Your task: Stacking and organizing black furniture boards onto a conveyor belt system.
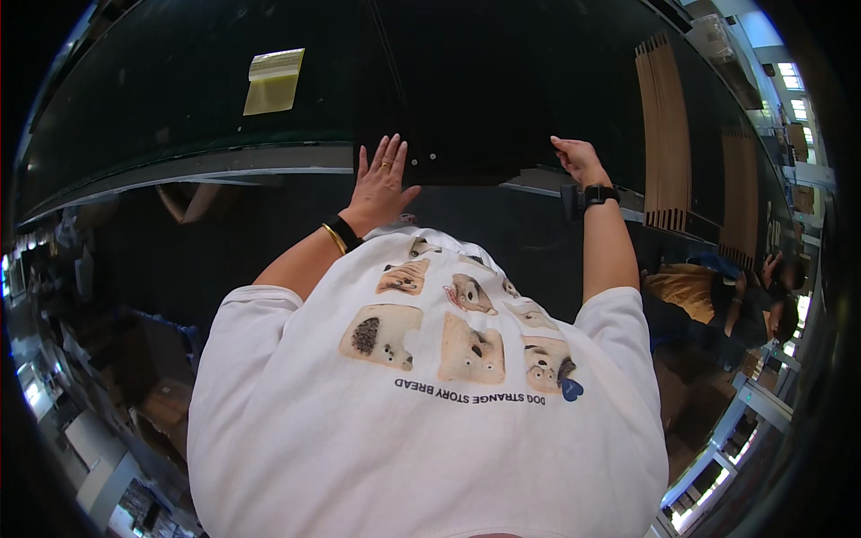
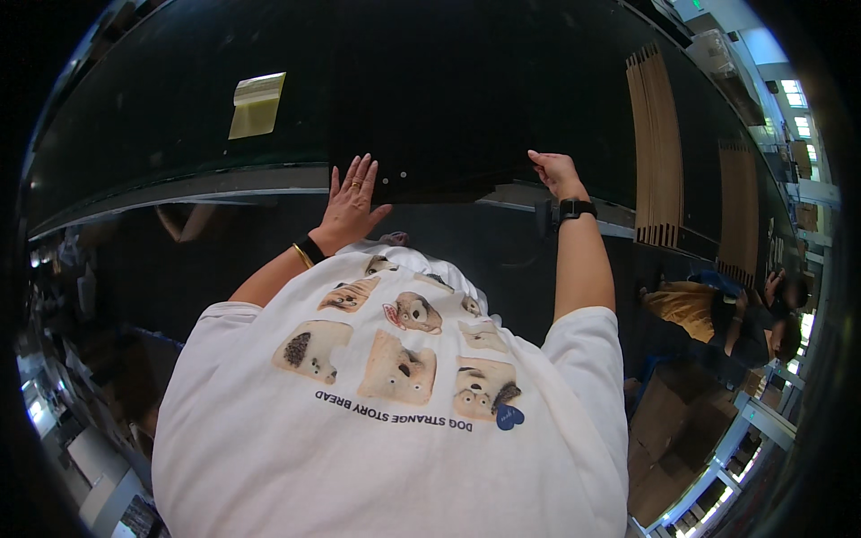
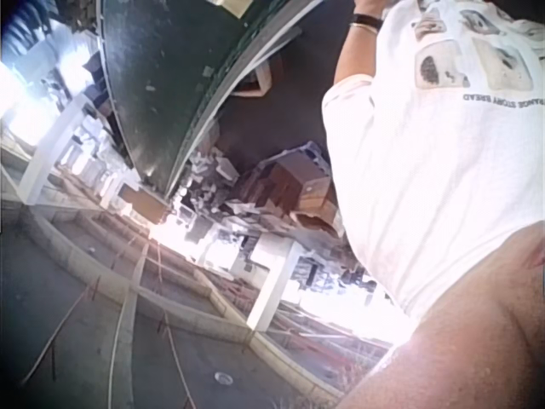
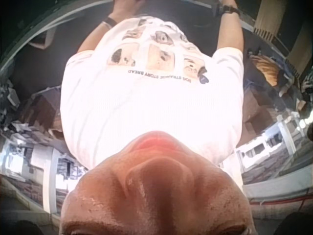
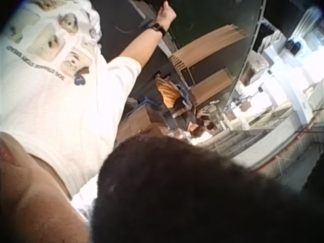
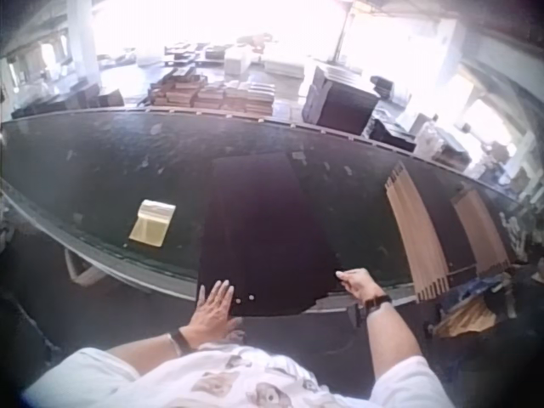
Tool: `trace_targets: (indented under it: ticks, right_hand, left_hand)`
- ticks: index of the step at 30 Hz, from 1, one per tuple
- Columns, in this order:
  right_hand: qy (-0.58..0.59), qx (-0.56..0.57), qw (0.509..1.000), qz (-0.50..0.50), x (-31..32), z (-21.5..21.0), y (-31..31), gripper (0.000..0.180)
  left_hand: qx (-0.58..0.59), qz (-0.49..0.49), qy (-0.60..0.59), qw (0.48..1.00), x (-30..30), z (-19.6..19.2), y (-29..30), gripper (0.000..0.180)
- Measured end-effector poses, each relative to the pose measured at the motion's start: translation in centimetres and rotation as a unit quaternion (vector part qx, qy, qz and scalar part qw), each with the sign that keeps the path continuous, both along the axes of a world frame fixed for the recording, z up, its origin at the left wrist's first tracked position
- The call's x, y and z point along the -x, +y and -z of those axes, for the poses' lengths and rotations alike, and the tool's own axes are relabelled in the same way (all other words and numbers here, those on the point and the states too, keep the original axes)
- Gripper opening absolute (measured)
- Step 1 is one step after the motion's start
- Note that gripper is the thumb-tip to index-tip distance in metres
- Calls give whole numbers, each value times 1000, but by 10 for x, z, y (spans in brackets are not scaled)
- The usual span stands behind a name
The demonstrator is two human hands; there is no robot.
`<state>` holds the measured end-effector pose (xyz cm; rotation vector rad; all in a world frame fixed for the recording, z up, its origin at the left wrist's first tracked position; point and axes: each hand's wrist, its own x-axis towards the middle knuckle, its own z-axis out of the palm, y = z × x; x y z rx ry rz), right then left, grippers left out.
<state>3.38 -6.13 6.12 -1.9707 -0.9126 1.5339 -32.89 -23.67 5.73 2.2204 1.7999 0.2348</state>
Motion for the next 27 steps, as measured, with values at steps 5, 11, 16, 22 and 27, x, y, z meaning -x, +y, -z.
trace_targets:
  ticks: [5,11,16,22,27]
  right_hand:
    - [-27,20,999,15,5,-12,1,13]
    - [20,28,999,16,9,-26,-2,16]
    - [22,16,999,-17,16,-20,-13,19]
    - [-35,-36,999,-21,19,-6,-19,24]
    - [-85,-78,993,-22,22,-1,-20,29]
  left_hand:
    - [11,-13,7,1000,15,3,-5,77]
    - [14,10,29,999,20,-2,-5,76]
    - [12,9,14,1000,17,-1,-5,75]
    - [0,19,18,1000,15,2,-4,75]
    - [-1,19,22,1000,14,3,-5,76]
